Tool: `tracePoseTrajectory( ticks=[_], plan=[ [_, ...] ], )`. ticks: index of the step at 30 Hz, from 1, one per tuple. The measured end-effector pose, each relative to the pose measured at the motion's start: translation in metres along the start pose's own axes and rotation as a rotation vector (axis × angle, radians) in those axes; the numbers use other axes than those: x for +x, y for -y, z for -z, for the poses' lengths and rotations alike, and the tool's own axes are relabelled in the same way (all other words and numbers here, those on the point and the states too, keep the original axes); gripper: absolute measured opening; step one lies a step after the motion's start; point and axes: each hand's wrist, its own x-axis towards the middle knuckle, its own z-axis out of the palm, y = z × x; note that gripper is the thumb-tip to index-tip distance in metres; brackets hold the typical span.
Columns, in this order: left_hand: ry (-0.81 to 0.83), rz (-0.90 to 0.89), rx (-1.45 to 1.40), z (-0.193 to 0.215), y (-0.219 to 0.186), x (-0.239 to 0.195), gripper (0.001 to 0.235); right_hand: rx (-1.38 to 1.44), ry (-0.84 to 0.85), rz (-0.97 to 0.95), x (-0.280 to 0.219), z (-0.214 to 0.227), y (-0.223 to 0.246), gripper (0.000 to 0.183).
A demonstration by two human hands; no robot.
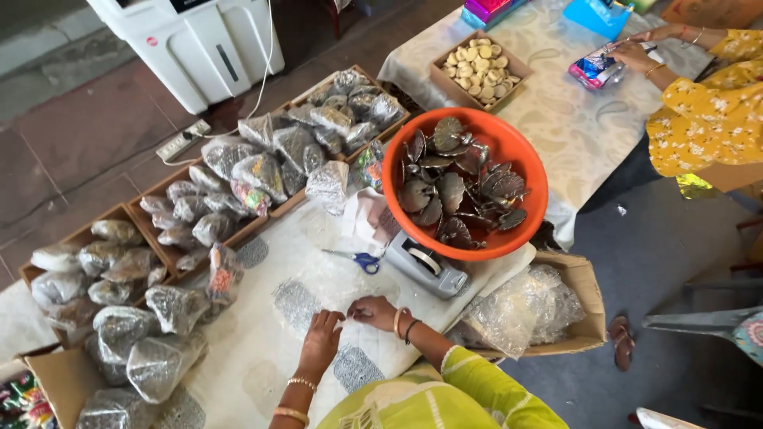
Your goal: The person wraps leaf-shaped decorative metal ornaments in bubble wrap at a work table, folding the plastic around each item and securing it, then sets wrapped pieces aside. A tape dispenser and scissors sit on the table, and boxes of unwrapped ornaments and other colorful figurines surround the work area.
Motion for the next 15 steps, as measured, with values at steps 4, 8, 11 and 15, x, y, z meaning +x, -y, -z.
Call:
tracePoseTrajectory(
  ticks=[4, 8, 11, 15],
  plan=[
    [0.052, 0.158, -0.174, 0.01, -0.005, 0.003, 0.044, -0.221, -0.066, 0.209, -0.009, 0.004, 0.032, 0.016],
    [0.072, 0.207, -0.072, 0.004, 0.002, 0.004, 0.051, -0.311, -0.087, 0.053, -0.014, 0.002, 0.044, 0.012],
    [0.116, 0.218, 0.027, 0.003, 0.004, 0.008, 0.061, -0.258, -0.102, 0.062, -0.011, 0.004, 0.034, 0.007],
    [0.182, 0.224, 0.101, -0.002, 0.026, 0.001, 0.075, -0.274, -0.145, 0.18, -0.002, -0.001, 0.006, 0.007]
  ],
)
